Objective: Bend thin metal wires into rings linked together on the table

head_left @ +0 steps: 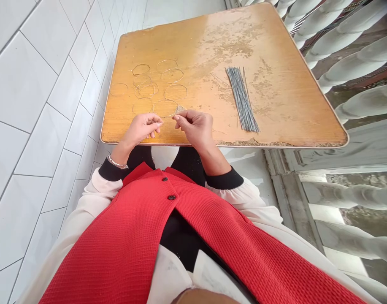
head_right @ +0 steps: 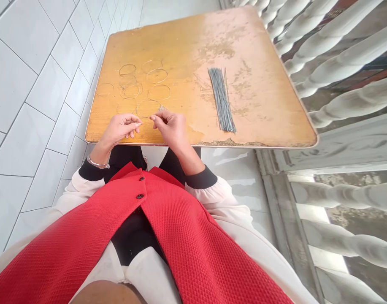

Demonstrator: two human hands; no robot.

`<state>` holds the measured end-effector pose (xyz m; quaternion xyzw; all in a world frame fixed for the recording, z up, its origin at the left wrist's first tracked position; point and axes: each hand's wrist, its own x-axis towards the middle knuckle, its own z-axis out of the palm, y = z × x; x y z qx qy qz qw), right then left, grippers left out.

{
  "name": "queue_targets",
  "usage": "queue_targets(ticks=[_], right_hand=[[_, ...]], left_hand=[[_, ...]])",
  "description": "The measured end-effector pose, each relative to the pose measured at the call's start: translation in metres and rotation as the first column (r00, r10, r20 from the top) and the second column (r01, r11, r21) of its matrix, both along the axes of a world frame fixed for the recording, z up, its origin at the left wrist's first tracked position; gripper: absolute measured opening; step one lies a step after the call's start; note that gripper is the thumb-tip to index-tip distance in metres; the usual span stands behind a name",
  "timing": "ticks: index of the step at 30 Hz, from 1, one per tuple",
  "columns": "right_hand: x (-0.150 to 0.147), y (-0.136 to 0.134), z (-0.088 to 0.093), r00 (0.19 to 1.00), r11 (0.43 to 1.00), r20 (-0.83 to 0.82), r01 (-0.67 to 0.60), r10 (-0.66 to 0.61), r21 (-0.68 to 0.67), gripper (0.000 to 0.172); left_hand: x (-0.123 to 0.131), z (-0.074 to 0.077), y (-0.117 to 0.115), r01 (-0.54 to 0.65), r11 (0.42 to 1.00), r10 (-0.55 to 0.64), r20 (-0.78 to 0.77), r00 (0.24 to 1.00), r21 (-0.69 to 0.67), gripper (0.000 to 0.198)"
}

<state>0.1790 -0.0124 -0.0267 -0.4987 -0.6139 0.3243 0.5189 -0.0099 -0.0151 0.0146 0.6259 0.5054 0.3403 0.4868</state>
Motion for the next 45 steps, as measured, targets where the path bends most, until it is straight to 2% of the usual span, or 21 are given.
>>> queue_targets(ticks=[3, 6, 12, 15, 20, 29, 34, 40, 42, 45], right_hand=[[-0.002, -0.005, -0.003, 0.998, 0.999, -0.051, 0.034, -0.036, -0.032, 0.030], [0.000, -0.008, -0.001, 0.997, 0.997, -0.070, -0.018, 0.013, -0.080, 0.028], [0.000, -0.005, 0.008, 0.983, 0.978, 0.004, -0.184, 0.185, -0.097, 0.017], [-0.001, -0.003, 0.008, 0.984, 0.984, 0.066, -0.160, 0.166, -0.083, 0.014], [0.000, -0.006, 0.003, 0.987, 0.991, 0.086, -0.129, 0.133, -0.045, 0.022], [-0.005, -0.015, -0.001, 0.992, 0.993, 0.073, -0.109, 0.106, 0.041, 0.029], [-0.007, -0.016, -0.004, 0.992, 0.995, 0.077, -0.098, 0.098, 0.004, 0.031], [-0.009, -0.012, 0.002, 0.980, 0.992, 0.157, -0.128, 0.125, 0.010, 0.018], [-0.009, -0.009, 0.003, 0.987, 0.993, 0.112, -0.116, 0.118, -0.023, 0.016], [-0.008, -0.005, 0.002, 0.997, 0.995, -0.049, -0.059, 0.055, -0.085, 0.024]], left_hand=[[0.000, -0.008, 0.001, -0.073, 0.984, 0.089, -0.091, 0.992, 0.164, 0.009], [0.001, -0.016, 0.003, -0.087, 0.954, 0.135, -0.154, 0.979, 0.286, 0.011], [0.006, -0.011, -0.002, -0.012, 0.941, 0.095, -0.232, 0.968, 0.337, 0.014], [0.007, -0.006, -0.006, 0.010, 0.931, 0.101, -0.283, 0.954, 0.365, 0.016], [0.006, -0.004, -0.009, 0.061, 0.901, 0.126, -0.395, 0.910, 0.430, 0.019], [0.009, -0.008, -0.012, -0.030, 0.900, 0.173, -0.293, 0.940, 0.435, 0.021], [0.005, -0.005, -0.008, 0.026, 0.899, 0.157, -0.377, 0.913, 0.437, 0.021], [0.006, -0.001, -0.004, 0.093, 0.910, 0.114, -0.458, 0.881, 0.405, 0.020], [0.006, 0.000, -0.002, 0.064, 0.914, 0.123, -0.421, 0.899, 0.402, 0.017], [0.000, 0.003, 0.001, -0.081, 0.889, 0.229, -0.284, 0.931, 0.451, 0.010]])
